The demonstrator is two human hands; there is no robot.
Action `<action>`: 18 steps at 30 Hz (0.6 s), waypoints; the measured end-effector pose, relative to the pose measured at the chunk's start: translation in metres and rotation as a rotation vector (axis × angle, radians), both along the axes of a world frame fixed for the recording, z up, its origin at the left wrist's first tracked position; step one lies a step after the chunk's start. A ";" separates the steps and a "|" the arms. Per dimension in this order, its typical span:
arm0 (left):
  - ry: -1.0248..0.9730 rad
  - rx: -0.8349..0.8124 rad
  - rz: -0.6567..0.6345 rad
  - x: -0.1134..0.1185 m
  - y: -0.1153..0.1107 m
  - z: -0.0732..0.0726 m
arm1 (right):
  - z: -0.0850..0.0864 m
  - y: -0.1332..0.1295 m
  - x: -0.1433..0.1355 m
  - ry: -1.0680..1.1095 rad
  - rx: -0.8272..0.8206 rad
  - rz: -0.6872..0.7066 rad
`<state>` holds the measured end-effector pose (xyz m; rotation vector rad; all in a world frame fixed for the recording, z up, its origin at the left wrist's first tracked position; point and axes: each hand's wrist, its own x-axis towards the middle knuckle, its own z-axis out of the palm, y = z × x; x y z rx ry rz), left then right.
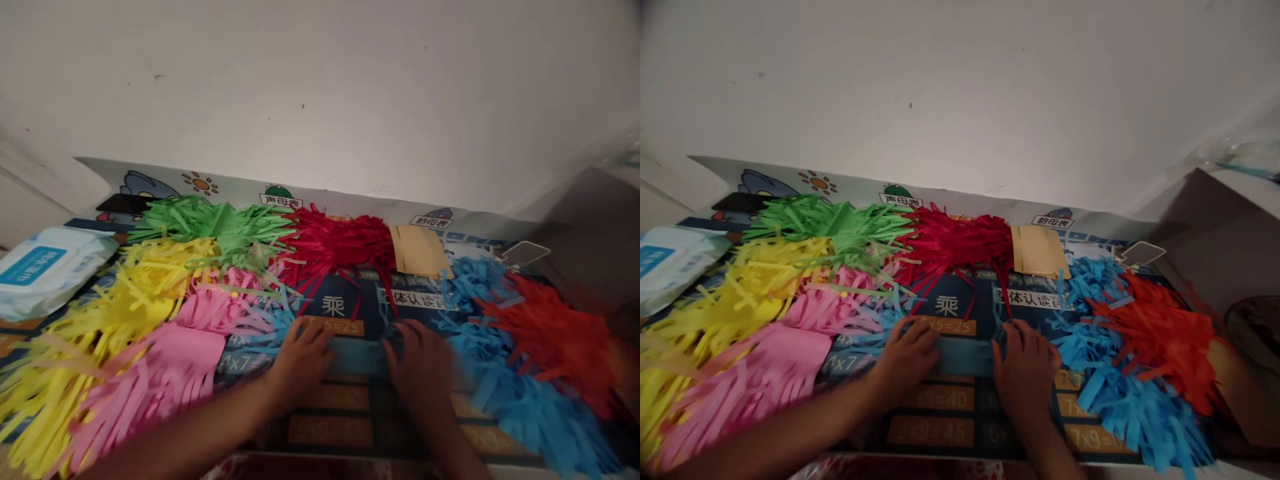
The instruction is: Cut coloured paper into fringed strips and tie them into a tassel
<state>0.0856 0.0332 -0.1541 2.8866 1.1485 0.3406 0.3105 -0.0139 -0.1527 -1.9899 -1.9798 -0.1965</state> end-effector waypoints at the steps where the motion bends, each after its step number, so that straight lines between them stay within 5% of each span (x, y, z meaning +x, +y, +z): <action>1: 0.044 0.013 -0.111 -0.001 0.001 0.001 | 0.001 -0.007 -0.003 0.007 0.031 0.129; 3: 0.141 0.012 -0.249 -0.002 0.002 0.005 | -0.001 -0.018 -0.011 0.069 -0.035 0.443; 5: 0.202 0.002 -0.272 -0.001 0.000 0.011 | -0.006 -0.022 -0.017 0.145 -0.141 0.602; 11: 0.238 -0.034 -0.077 0.005 -0.015 0.015 | -0.007 -0.001 -0.002 0.224 -0.241 0.591; 18: 0.081 -0.003 -0.032 -0.003 -0.011 0.006 | -0.006 0.009 0.014 0.207 -0.248 0.605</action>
